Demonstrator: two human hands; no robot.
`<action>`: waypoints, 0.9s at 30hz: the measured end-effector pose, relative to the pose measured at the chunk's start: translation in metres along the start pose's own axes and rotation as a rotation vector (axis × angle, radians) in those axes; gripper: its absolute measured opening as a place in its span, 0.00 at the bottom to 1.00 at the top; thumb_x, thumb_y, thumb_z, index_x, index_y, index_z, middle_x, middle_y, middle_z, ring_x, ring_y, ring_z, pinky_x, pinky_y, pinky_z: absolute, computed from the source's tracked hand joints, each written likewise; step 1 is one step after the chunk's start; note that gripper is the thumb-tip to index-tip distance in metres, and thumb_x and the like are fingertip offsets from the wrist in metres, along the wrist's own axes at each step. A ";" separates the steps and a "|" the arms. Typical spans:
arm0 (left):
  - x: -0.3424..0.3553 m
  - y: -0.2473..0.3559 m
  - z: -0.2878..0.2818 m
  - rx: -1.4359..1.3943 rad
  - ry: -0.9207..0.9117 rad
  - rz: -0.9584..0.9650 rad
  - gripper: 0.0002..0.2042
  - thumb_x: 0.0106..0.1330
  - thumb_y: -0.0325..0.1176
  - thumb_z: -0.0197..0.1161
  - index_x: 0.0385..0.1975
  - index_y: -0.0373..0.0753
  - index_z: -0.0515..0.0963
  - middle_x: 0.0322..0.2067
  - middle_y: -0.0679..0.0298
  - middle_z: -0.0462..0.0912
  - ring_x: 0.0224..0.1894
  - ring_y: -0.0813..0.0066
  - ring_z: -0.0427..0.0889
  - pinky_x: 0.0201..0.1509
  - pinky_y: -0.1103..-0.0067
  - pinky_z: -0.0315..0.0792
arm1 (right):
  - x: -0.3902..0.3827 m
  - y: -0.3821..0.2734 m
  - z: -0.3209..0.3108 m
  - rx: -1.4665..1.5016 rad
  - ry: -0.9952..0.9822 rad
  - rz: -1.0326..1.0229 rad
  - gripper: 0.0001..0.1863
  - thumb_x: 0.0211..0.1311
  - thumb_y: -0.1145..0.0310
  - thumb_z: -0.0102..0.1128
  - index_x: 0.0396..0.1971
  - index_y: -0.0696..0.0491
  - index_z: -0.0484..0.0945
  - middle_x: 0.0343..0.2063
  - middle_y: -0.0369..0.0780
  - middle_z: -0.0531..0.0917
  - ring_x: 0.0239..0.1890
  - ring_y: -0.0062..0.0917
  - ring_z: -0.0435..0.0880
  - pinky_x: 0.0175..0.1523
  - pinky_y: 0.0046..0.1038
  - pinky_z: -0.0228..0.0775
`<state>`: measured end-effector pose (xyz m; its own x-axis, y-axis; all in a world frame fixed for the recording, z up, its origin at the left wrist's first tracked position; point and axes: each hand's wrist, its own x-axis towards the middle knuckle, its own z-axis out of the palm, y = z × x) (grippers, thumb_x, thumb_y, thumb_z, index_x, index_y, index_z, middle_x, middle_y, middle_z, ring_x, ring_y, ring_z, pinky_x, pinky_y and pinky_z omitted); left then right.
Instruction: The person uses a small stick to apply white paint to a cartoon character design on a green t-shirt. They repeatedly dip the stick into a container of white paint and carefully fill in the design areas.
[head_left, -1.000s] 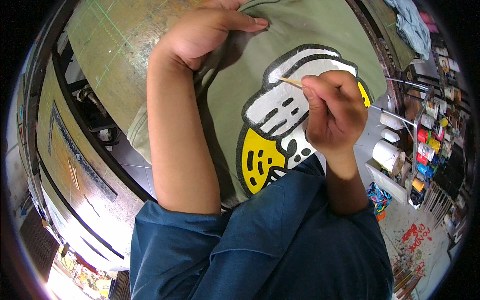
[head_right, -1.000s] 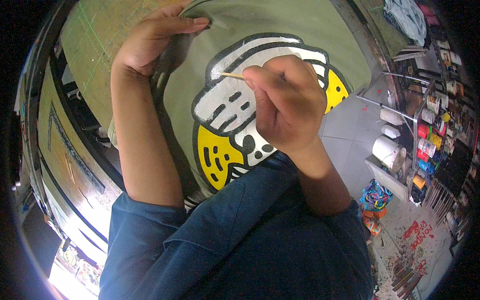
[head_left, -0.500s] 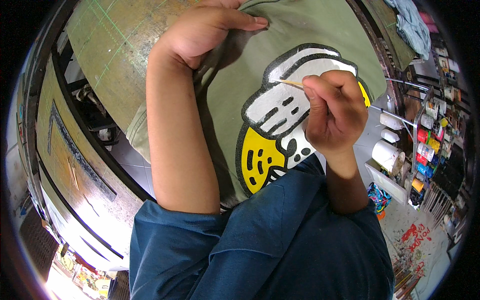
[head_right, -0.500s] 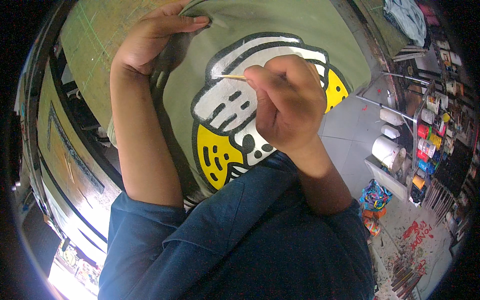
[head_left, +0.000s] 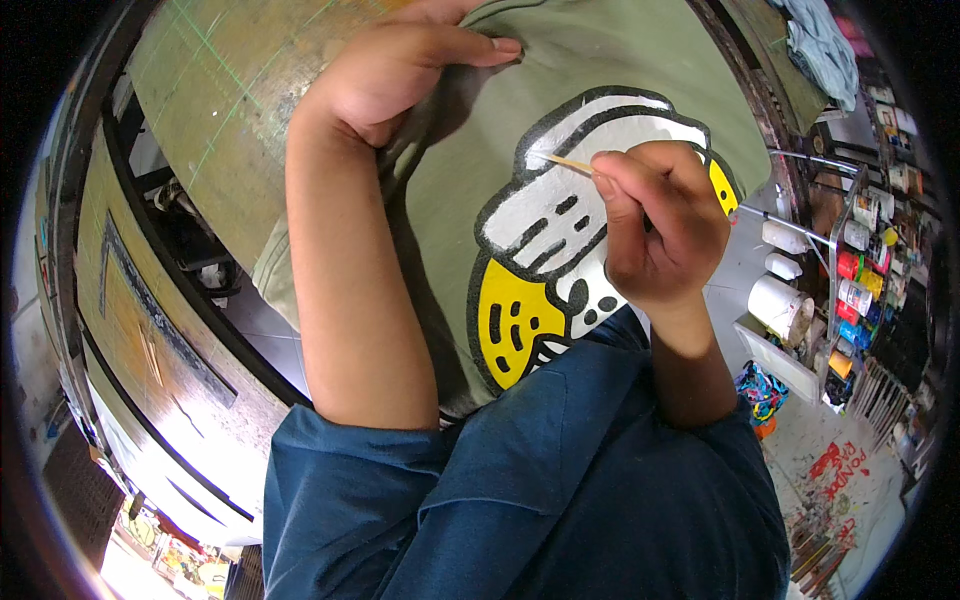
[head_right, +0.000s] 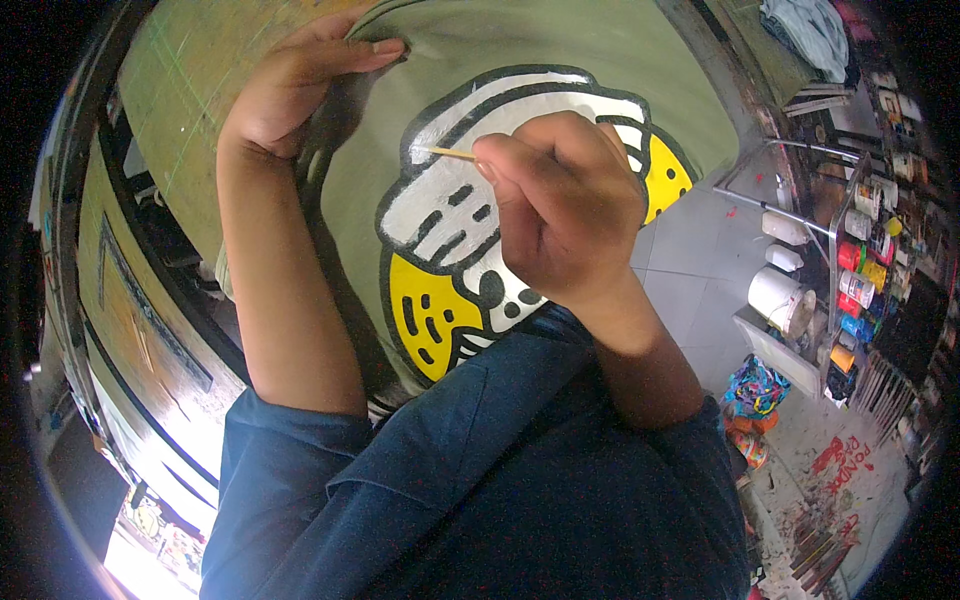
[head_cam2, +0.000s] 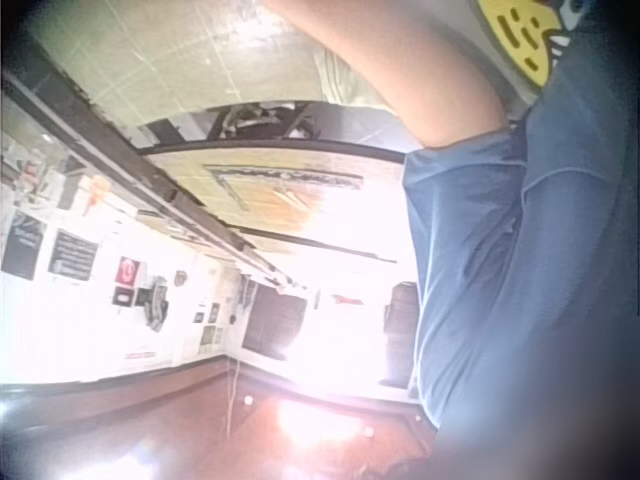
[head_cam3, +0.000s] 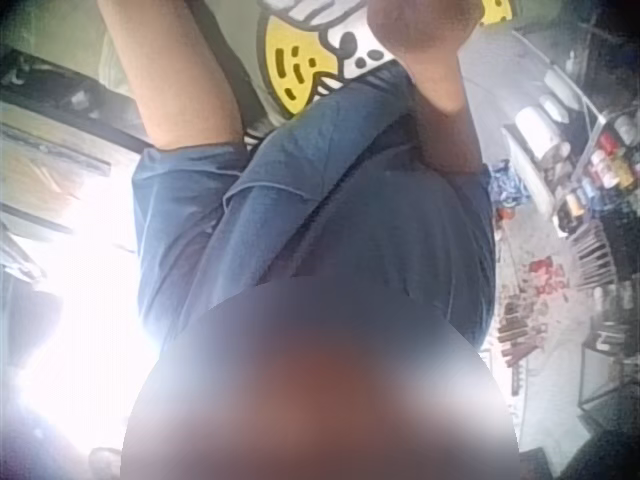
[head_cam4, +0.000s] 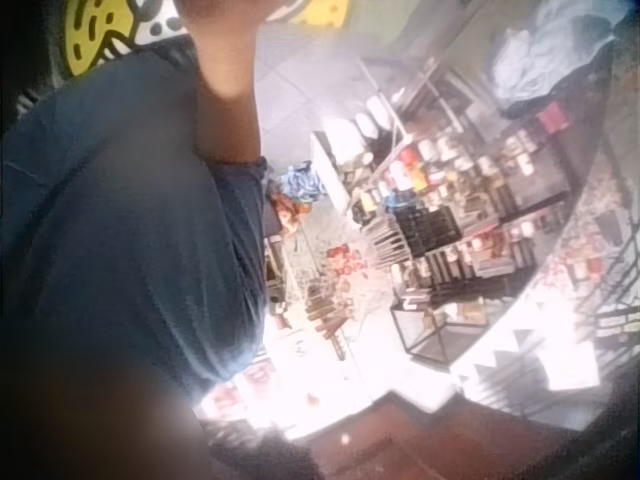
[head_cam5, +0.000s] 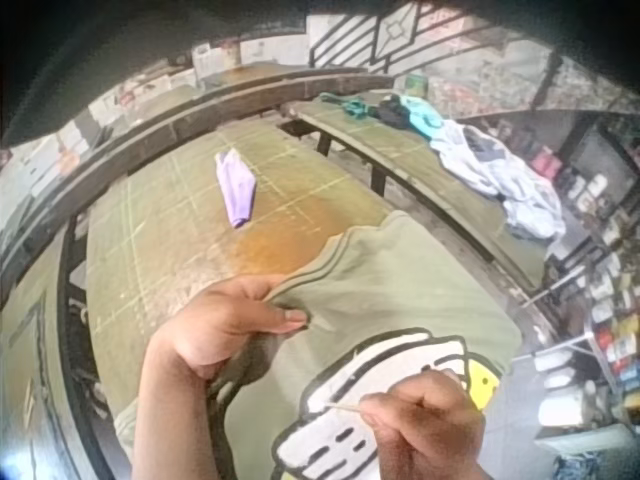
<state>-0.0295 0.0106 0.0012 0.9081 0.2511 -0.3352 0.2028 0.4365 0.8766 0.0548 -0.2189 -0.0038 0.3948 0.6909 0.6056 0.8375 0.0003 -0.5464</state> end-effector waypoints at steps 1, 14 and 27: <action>0.000 0.000 -0.001 0.005 -0.002 -0.002 0.17 0.69 0.23 0.61 0.57 0.27 0.76 0.47 0.62 0.85 0.47 0.78 0.81 0.54 0.83 0.71 | 0.000 0.001 0.000 -0.020 0.018 -0.004 0.11 0.53 0.80 0.70 0.36 0.51 0.86 0.27 0.37 0.81 0.25 0.28 0.78 0.31 0.27 0.65; 0.000 0.000 -0.004 -0.033 -0.042 -0.022 0.17 0.68 0.23 0.61 0.56 0.26 0.77 0.47 0.61 0.86 0.47 0.76 0.81 0.54 0.83 0.71 | 0.001 0.000 0.000 -0.051 0.073 0.022 0.10 0.53 0.79 0.69 0.36 0.51 0.86 0.25 0.37 0.80 0.24 0.28 0.77 0.31 0.28 0.64; -0.002 0.001 0.001 -0.011 0.021 -0.025 0.18 0.68 0.23 0.61 0.57 0.26 0.76 0.48 0.61 0.85 0.48 0.76 0.81 0.55 0.82 0.71 | 0.001 0.000 -0.001 -0.046 0.047 0.016 0.11 0.52 0.80 0.68 0.36 0.51 0.86 0.27 0.37 0.81 0.26 0.29 0.78 0.33 0.28 0.67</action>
<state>-0.0307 0.0097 0.0031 0.8947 0.2580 -0.3646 0.2215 0.4526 0.8638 0.0560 -0.2192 -0.0028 0.4245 0.6559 0.6242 0.8470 -0.0440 -0.5298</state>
